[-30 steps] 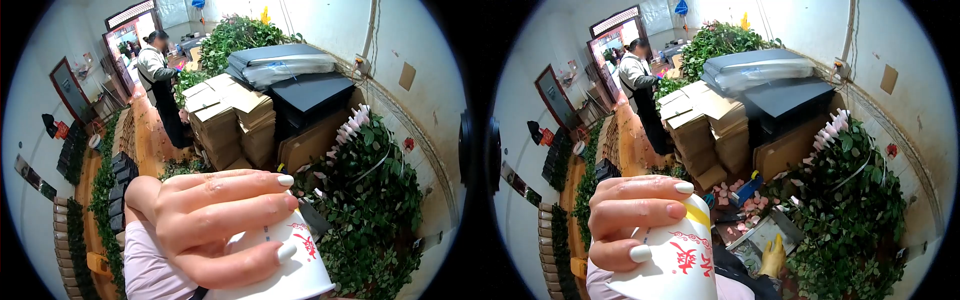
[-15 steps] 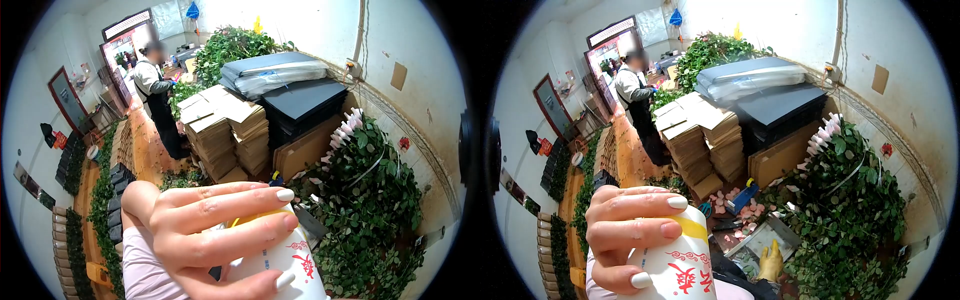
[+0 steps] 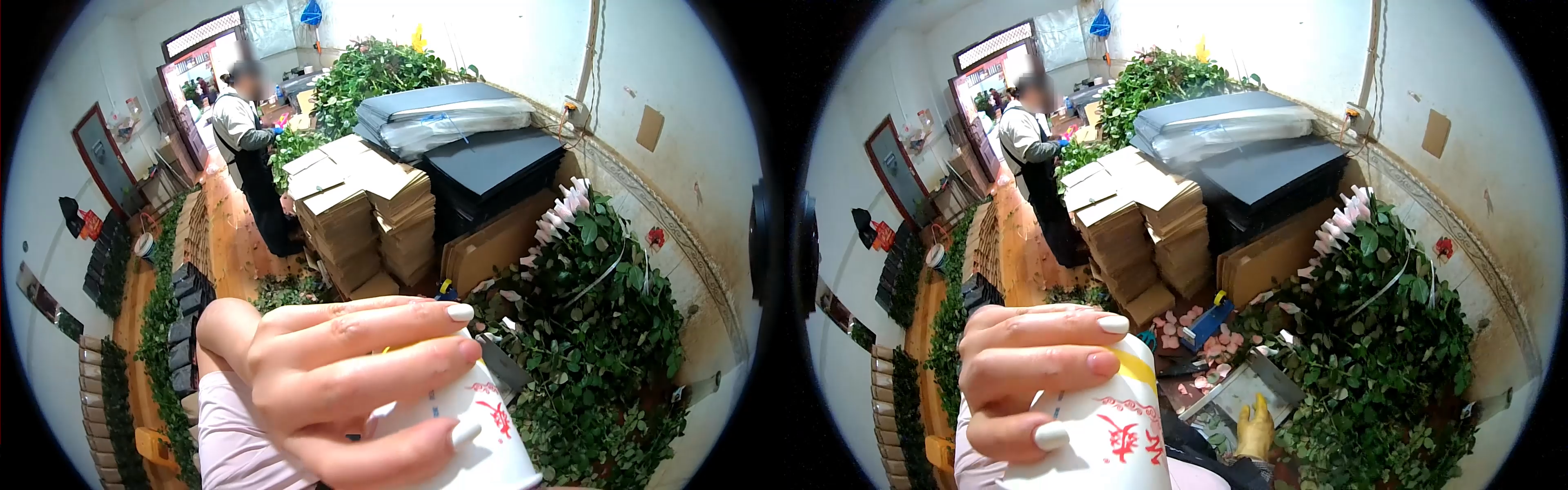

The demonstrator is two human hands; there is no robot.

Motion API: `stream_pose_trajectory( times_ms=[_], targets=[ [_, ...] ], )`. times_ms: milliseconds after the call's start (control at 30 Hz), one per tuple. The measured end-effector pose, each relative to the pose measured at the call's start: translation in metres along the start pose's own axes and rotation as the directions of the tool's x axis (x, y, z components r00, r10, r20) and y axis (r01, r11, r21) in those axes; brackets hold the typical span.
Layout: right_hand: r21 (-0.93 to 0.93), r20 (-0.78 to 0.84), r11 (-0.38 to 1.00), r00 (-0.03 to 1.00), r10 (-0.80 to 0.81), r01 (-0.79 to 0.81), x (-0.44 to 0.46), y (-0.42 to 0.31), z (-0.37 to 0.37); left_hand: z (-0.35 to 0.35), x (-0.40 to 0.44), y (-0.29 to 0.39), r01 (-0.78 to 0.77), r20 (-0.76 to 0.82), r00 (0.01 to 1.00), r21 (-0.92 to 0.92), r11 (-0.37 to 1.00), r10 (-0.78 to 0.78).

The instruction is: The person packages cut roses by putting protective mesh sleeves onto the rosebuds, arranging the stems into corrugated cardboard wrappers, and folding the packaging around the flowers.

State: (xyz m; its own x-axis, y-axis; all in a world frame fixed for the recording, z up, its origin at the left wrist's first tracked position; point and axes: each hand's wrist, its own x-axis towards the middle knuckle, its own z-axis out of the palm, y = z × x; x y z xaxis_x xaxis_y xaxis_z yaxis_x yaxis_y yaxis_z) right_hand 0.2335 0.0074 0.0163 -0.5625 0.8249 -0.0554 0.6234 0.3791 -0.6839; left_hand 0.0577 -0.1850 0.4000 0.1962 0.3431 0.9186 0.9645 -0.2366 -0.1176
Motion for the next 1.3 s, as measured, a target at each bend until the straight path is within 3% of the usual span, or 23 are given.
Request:
stream_pose_trajectory(
  times_ms=[67,300,433,567,633,667,700,733,833,933,1067,1133,1200,1267,1300],
  targets=[
    [0.044,0.033,0.997,0.998,0.062,-0.063,-0.002,-0.004,-0.003,-0.001,-0.003,-0.008,-0.018,0.017,1.0,-0.039,0.999,0.019],
    [0.058,0.039,0.997,0.998,0.042,-0.044,-0.004,0.003,0.0,-0.003,-0.022,-0.023,0.05,0.107,0.994,-0.171,0.984,-0.032],
    [0.03,0.032,0.998,0.998,0.047,-0.048,-0.003,-0.007,-0.005,0.016,-0.052,-0.026,0.148,-0.012,0.987,-0.331,0.932,-0.161],
    [0.068,0.057,0.994,0.995,0.085,-0.089,0.001,0.001,-0.002,-0.001,-0.075,-0.04,0.372,0.303,0.92,-0.478,0.796,-0.249],
    [0.089,0.066,0.99,0.993,0.102,-0.108,-0.001,-0.01,-0.005,0.0,-0.09,-0.04,0.47,0.308,0.883,-0.566,0.677,-0.355],
    [0.093,0.096,0.975,0.976,0.194,-0.203,0.0,-0.019,-0.007,-0.002,-0.098,-0.044,0.493,0.352,0.87,-0.603,0.627,-0.345],
    [0.077,0.101,0.977,0.976,0.192,-0.201,-0.001,-0.024,-0.01,-0.004,-0.106,-0.049,0.518,0.395,0.855,-0.634,0.574,-0.335],
    [0.061,0.105,0.979,0.976,0.189,-0.196,0.0,-0.027,-0.012,-0.01,-0.102,-0.042,0.755,0.482,0.611,-0.593,0.28,-0.628],
    [0.09,0.053,0.987,0.99,0.13,-0.134,0.0,-0.017,-0.003,-0.006,-0.139,-0.076,0.769,0.391,0.632,-0.423,0.48,-0.669],
    [0.074,-0.009,0.997,0.999,0.038,-0.037,0.0,-0.005,0.002,0.002,-0.159,-0.122,0.799,0.363,0.6,-0.24,0.551,-0.713],
    [-0.005,-0.083,0.998,0.995,-0.063,0.063,-0.001,-0.01,0.001,0.02,-0.178,-0.204,0.859,0.142,0.511,-0.075,0.506,-0.848],
    [-0.042,-0.111,0.997,0.991,-0.072,0.068,-0.002,-0.011,0.001,0.031,-0.188,-0.252,0.813,0.049,0.572,0.099,0.574,-0.819],
    [-0.024,-0.134,0.999,0.99,-0.033,0.03,-0.001,-0.013,0.003,0.044,-0.2,-0.299,0.805,0.031,0.563,0.203,0.557,-0.826],
    [-0.051,-0.161,0.999,0.987,-0.026,0.018,-0.001,-0.02,0.001,0.056,-0.206,-0.337,0.801,0.024,0.58,0.164,0.576,-0.814],
    [-0.073,-0.159,0.997,0.987,-0.01,-0.001,0.0,-0.017,0.002,0.061,-0.206,-0.351,0.811,0.033,0.532,0.268,0.52,-0.846]
  ],
)
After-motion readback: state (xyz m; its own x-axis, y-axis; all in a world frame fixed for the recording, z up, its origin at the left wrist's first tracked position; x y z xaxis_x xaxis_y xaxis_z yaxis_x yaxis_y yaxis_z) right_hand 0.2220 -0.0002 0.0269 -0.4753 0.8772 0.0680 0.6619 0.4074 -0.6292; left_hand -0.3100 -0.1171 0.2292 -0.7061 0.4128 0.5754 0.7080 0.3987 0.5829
